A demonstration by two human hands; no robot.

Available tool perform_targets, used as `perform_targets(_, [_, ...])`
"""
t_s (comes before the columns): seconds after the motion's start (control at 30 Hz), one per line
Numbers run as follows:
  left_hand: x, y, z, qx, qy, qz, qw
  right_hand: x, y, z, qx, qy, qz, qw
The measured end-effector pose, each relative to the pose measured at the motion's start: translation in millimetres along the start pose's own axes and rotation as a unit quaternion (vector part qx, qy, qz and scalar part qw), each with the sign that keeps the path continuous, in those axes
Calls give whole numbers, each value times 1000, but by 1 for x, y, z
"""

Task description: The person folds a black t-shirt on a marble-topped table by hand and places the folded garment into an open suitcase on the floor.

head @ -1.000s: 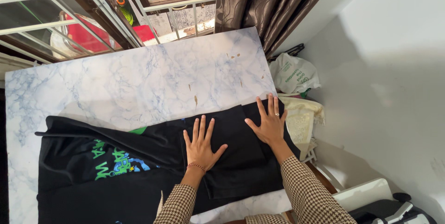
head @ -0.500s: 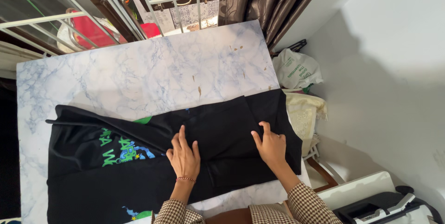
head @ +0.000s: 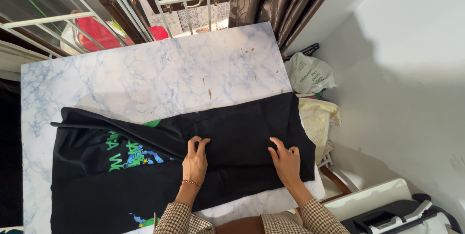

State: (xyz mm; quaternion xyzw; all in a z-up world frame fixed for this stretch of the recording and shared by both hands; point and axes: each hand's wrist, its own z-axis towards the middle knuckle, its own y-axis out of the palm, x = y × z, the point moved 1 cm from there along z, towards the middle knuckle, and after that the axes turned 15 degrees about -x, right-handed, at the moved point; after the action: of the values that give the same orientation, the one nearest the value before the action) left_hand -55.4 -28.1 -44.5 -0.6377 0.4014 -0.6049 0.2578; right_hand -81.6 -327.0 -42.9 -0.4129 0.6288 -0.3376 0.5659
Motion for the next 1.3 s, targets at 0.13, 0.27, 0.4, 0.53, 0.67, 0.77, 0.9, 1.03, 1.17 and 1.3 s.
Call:
perform_targets(0.13, [11,-10,0,-10,-17,15,1000,-15,-16,1,-65,62,20,996])
perform_targets(0.27, [33,-20,5,19,-43,57,997,-39,-36,13,51,1,-56,997])
perform_targets(0.4, [57,5,29,-15,23,73,997,-59,-17,48,17,-108,-50,993])
perform_targets(0.53, [67,39,52,-69,40,127,989,-60,13,81,-78,-125,-87,985])
perform_targets(0.67, [59,42,53,-118,18,142,983,-54,20,85,-115,-103,-89,984])
perform_targets(0.77, [62,40,54,-121,11,154,980,-54,18,86,-117,-103,-95,983])
perform_targets(0.9, [64,37,55,-127,8,159,979,-58,15,86,-119,-99,-94,983])
perform_targets(1.03, [61,42,54,-109,16,156,982,-51,21,85,-116,-113,-98,982])
perform_targets(1.17, [50,37,46,-147,19,142,979,-28,21,85,-120,-124,-36,984])
perform_targets(1.3, [39,26,17,-112,13,155,981,-1,12,66,-72,-94,-64,991])
